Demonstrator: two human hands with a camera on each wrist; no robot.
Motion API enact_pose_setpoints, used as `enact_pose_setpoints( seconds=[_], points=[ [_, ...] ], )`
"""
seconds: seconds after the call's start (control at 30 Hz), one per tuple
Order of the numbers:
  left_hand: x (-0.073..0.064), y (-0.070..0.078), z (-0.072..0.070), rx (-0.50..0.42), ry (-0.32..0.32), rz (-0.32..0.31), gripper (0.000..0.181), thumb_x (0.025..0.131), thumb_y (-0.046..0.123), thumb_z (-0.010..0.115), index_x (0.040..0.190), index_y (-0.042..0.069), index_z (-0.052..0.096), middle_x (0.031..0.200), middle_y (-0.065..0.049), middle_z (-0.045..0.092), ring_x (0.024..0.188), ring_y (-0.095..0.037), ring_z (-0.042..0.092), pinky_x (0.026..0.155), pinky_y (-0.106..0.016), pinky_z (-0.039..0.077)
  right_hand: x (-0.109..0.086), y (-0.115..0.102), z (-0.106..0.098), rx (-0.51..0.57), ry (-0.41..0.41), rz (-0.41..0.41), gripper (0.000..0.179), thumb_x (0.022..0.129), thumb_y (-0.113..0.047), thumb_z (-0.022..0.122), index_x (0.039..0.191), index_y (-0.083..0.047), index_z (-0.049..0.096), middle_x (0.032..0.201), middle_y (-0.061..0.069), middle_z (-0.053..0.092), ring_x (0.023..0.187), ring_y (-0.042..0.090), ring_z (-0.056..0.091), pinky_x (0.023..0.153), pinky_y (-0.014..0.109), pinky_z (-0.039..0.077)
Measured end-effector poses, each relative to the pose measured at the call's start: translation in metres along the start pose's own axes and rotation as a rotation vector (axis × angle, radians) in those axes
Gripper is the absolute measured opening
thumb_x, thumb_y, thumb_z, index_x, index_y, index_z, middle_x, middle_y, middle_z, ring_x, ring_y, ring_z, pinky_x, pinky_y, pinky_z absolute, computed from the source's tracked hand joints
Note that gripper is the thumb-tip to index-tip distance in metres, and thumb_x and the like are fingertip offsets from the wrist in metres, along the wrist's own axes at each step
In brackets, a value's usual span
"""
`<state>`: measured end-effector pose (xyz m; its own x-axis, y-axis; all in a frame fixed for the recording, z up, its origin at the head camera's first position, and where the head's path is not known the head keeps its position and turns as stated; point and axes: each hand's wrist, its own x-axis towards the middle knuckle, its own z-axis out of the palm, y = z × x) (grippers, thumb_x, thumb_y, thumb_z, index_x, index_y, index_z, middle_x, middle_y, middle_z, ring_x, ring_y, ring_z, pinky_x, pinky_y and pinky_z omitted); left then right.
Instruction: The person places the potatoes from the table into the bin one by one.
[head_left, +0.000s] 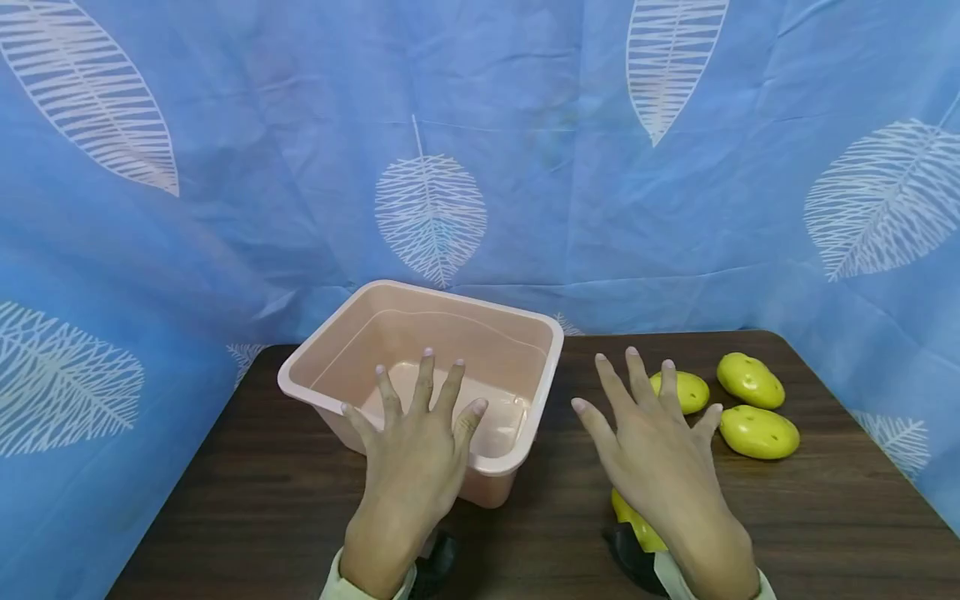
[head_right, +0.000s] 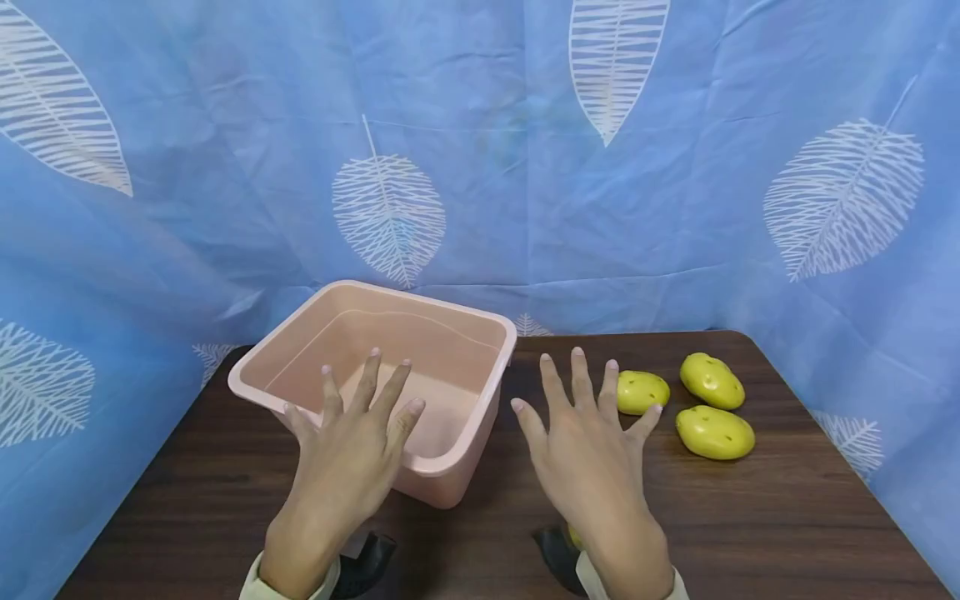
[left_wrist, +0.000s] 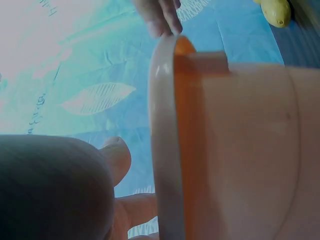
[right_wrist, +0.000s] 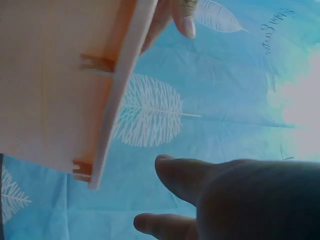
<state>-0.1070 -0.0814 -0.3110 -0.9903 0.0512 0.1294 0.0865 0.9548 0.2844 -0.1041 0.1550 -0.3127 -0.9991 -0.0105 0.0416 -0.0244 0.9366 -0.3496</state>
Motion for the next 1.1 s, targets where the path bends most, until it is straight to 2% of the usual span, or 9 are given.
enact_pose_setpoints(
  seconds=[0.2,0.47,0.57,0.77,0.93,1.1],
  points=[
    [0.002,-0.018,-0.007,0.039,-0.009,-0.024,0.064,0.109,0.063,0.029,0.165,0.031,0.033,0.176,-0.008,0.017,0.155,-0.061,0.003,0.104,-0.095,0.004,-0.005,0.012,0.007,-0.008,-0.016,0.013,0.084,0.103,-0.075,0.023,0.167,-0.02,0.024,0.174,0.025,0.009,0.155,0.062,-0.002,0.101,0.095,-0.007],
    [0.004,-0.06,-0.025,0.046,-0.023,-0.064,0.066,0.111,0.06,0.023,0.168,0.026,0.021,0.176,-0.016,0.009,0.152,-0.066,-0.007,0.1,-0.096,-0.007,-0.01,0.031,0.016,-0.034,-0.032,0.021,0.082,0.105,-0.071,0.028,0.166,-0.017,0.027,0.172,0.029,0.012,0.151,0.068,0.004,0.097,0.097,-0.003],
    [0.005,-0.073,-0.03,0.046,-0.028,-0.079,0.068,0.111,0.06,0.021,0.168,0.024,0.021,0.176,-0.02,0.009,0.151,-0.068,-0.01,0.098,-0.097,-0.009,-0.012,0.039,0.02,-0.044,-0.041,0.032,0.082,0.105,-0.072,0.027,0.166,-0.016,0.028,0.172,0.029,0.012,0.15,0.068,0.005,0.096,0.098,-0.002],
    [0.009,-0.096,-0.034,0.031,-0.046,-0.111,0.071,0.11,0.063,0.017,0.167,0.022,0.024,0.176,-0.021,0.005,0.151,-0.067,-0.012,0.098,-0.097,-0.009,-0.015,0.052,0.028,-0.06,-0.083,0.06,0.085,0.104,-0.074,0.025,0.167,-0.018,0.025,0.172,0.028,0.013,0.15,0.067,0.006,0.096,0.098,0.002],
    [0.013,-0.115,-0.035,0.039,-0.058,-0.102,0.072,0.11,0.063,0.017,0.167,0.02,0.025,0.175,-0.023,0.006,0.149,-0.07,-0.007,0.096,-0.098,-0.004,-0.017,0.061,0.034,-0.08,-0.119,0.069,0.086,0.104,-0.075,0.025,0.167,-0.015,0.026,0.17,0.031,0.015,0.148,0.069,0.011,0.096,0.097,0.011],
    [0.018,-0.138,-0.037,0.06,-0.061,-0.048,0.069,0.11,0.061,0.022,0.168,0.022,0.022,0.175,-0.022,0.005,0.149,-0.071,-0.004,0.098,-0.098,0.0,-0.023,0.075,0.045,-0.079,-0.188,0.081,0.087,0.105,-0.073,0.026,0.166,-0.011,0.026,0.167,0.037,0.017,0.145,0.072,0.013,0.094,0.096,0.021]
  ],
)
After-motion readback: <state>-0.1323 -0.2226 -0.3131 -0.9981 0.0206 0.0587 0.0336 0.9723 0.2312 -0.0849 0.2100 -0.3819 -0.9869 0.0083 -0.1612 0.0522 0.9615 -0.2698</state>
